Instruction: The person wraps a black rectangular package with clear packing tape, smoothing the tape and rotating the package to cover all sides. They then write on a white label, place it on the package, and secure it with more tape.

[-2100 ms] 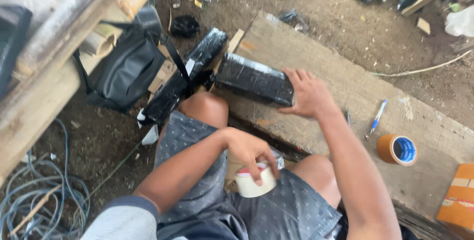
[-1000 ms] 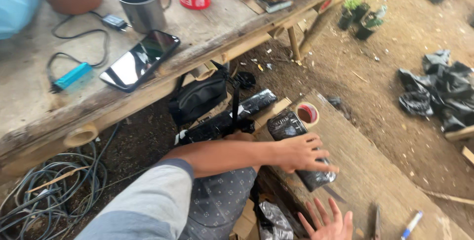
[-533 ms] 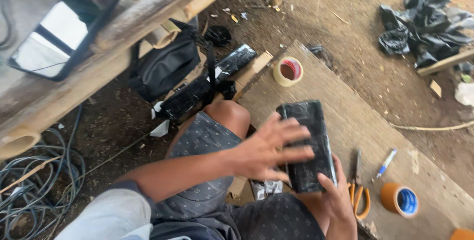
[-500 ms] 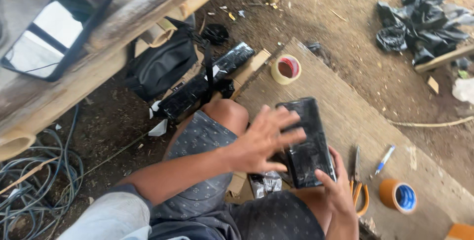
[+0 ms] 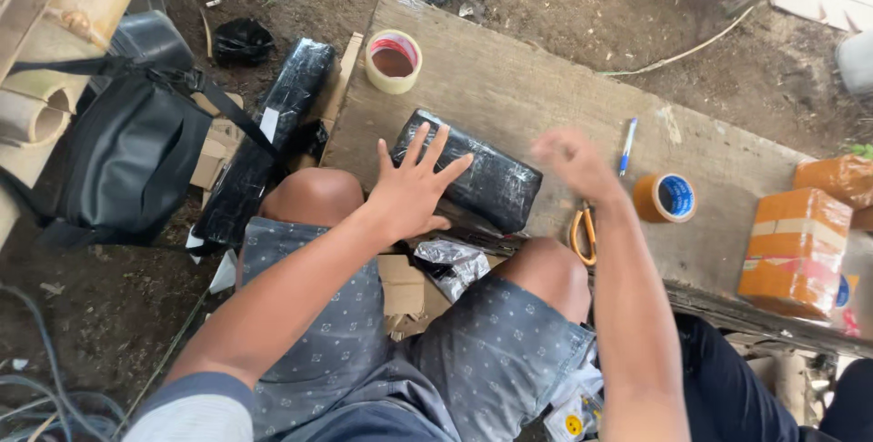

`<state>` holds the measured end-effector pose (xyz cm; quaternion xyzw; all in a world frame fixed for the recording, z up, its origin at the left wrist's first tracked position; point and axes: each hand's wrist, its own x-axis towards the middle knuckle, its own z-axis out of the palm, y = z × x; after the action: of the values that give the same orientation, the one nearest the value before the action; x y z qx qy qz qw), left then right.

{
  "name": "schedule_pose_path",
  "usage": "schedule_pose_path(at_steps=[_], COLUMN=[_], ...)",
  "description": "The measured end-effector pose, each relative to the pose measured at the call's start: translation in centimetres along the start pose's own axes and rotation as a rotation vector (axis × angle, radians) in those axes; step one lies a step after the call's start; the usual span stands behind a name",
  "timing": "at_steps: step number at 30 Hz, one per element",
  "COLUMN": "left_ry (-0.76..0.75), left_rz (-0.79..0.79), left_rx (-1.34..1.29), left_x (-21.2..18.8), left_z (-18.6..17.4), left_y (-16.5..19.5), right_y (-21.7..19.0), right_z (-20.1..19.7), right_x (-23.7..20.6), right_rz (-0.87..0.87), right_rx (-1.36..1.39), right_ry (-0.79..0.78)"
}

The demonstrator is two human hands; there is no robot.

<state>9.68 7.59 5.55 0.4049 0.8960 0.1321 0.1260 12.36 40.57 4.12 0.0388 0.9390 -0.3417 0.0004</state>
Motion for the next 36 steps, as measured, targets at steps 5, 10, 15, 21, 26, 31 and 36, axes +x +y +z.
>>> schedule_pose_path(at_steps=[5, 10, 15, 21, 26, 31, 36], left_ry=[0.100, 0.367, 0.551, 0.697, 0.772, 0.623, 0.517], left_rz=[-0.032, 0.067, 0.084, 0.135, 0.188, 0.075, 0.057], left_rx=[-0.007, -0.118, -0.252, -0.433, -0.522, -0.131, -0.075], left_x=[-1.3, -2.6, -2.0, -2.5, -2.5, -2.3, -4.1], left_z=[2.0, 4.0, 4.9, 4.8, 4.9, 4.8, 2.7], left_y=[0.5, -1.0, -2.2, -3.6, -4.2, -2.8, -1.6], right_y=[5.5, 7.7, 6.9, 5.5, 5.2, 6.6, 4.8], right_z=[-1.7, -0.7, -1.2, -3.1, -2.1, 2.1, 8.5], right_x=[-0.9, -2.8, -2.8, 0.0, 2.2, -2.3, -4.0], right_rz=[0.057, 0.121, 0.069, 0.525, 0.129, 0.000, 0.002], right_rx=[-0.619, -0.557, -0.731, -0.560, 0.133, 0.174, 0.126], right_ry=[0.441, 0.479, 0.457, 0.319, 0.410, 0.548, 0.460])
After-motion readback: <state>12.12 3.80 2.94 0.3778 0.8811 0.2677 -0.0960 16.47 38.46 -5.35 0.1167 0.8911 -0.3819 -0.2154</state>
